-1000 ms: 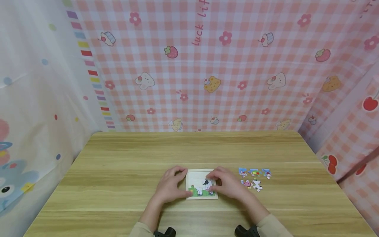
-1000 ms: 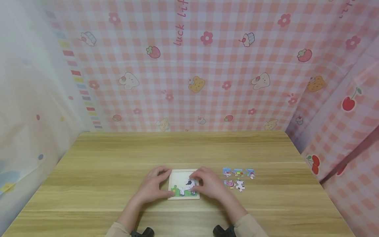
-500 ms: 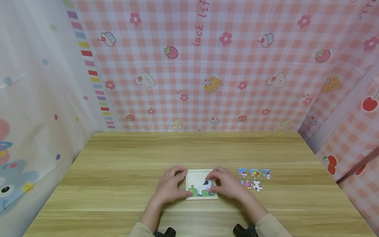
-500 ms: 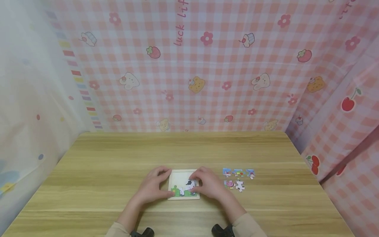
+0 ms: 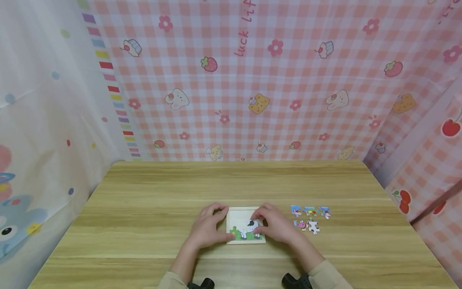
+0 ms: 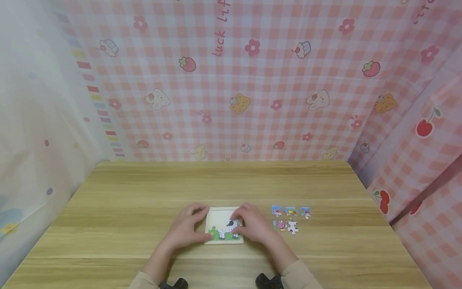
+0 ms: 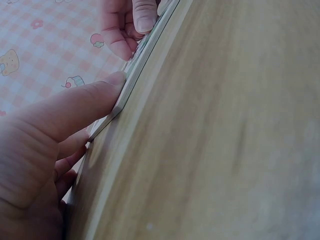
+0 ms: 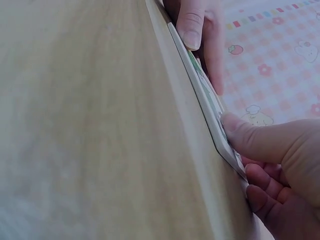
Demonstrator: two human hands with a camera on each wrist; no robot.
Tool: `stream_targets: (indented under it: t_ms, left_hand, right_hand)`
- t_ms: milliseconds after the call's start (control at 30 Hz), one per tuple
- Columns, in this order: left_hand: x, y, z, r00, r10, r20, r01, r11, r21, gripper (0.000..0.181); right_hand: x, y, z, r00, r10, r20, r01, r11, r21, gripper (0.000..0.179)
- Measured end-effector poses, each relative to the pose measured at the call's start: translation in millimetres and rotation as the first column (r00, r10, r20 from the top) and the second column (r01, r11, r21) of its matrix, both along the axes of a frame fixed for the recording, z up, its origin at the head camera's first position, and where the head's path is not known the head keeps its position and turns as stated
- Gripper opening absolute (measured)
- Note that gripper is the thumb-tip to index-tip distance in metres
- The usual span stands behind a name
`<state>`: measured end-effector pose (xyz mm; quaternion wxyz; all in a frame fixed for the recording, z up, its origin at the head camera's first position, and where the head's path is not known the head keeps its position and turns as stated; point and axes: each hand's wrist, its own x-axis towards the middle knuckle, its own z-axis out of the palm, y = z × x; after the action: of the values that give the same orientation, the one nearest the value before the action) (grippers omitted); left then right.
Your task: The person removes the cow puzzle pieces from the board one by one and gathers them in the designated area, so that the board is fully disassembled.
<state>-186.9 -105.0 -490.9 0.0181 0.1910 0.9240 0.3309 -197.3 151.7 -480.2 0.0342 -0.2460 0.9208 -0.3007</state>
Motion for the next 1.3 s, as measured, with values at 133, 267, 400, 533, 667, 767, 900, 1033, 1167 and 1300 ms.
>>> stream_targets:
  t_ms: [133, 267, 400, 533, 667, 767, 900, 1033, 1167, 1300]
  left_hand:
    - [0.3, 0.1, 0.4, 1.0, -0.002, 0.0, 0.002, 1.0, 0.003, 0.091]
    - [-0.1, 0.0, 0.0, 1.0, -0.002, 0.0, 0.002, 1.0, 0.002, 0.091]
    - [-0.2, 0.0, 0.0, 1.0, -0.002, 0.0, 0.002, 1.0, -0.003, 0.09]
    - [-0.6, 0.0, -0.8, 1.0, -0.006, -0.005, 0.006, 1.0, -0.011, 0.09]
    - [-0.7, 0.0, -1.5, 1.0, -0.008, -0.014, 0.008, 1.0, -0.016, 0.09]
    - [-0.6, -0.1, -2.0, 1.0, -0.007, -0.015, 0.006, 1.0, -0.016, 0.09]
    - [-0.6, 0.0, -2.3, 1.0, -0.004, -0.016, 0.003, 1.0, -0.018, 0.09]
    - [-0.2, 0.2, -2.0, 1.0, -0.001, -0.016, 0.001, 1.0, -0.019, 0.091]
    - [0.4, 0.4, -1.0, 1.0, 0.001, -0.012, -0.002, 1.0, -0.014, 0.091]
    - [0.6, 0.7, -0.3, 1.0, 0.003, -0.011, -0.003, 1.0, -0.014, 0.09]
  right_hand:
    - [1.6, -1.1, 1.0, 1.0, -0.01, 0.003, 0.01, 1.0, -0.02, 0.024]
    - [1.9, -1.1, 0.3, 1.0, -0.004, -0.02, 0.003, 1.0, -0.031, 0.024]
    - [2.6, -0.8, -0.6, 0.999, -0.002, -0.034, 0.001, 0.999, -0.039, 0.025]
    - [3.7, 0.3, -1.4, 0.999, 0.01, -0.053, -0.013, 0.998, -0.056, 0.026]
    - [4.2, 1.9, -2.6, 0.998, 0.026, -0.058, -0.031, 0.996, -0.083, 0.026]
    - [4.2, 3.1, -3.1, 0.999, 0.03, -0.041, -0.035, 0.994, -0.107, 0.027]
    - [4.3, 4.2, -3.2, 0.999, 0.033, -0.019, -0.035, 0.991, -0.128, 0.026]
    - [4.8, 5.4, -3.4, 0.999, 0.044, -0.016, -0.046, 0.987, -0.157, 0.025]
    - [4.6, 6.9, -4.4, 0.998, 0.053, -0.028, -0.058, 0.982, -0.182, 0.025]
    - [4.4, 7.6, -4.7, 0.998, 0.051, -0.033, -0.057, 0.981, -0.187, 0.025]
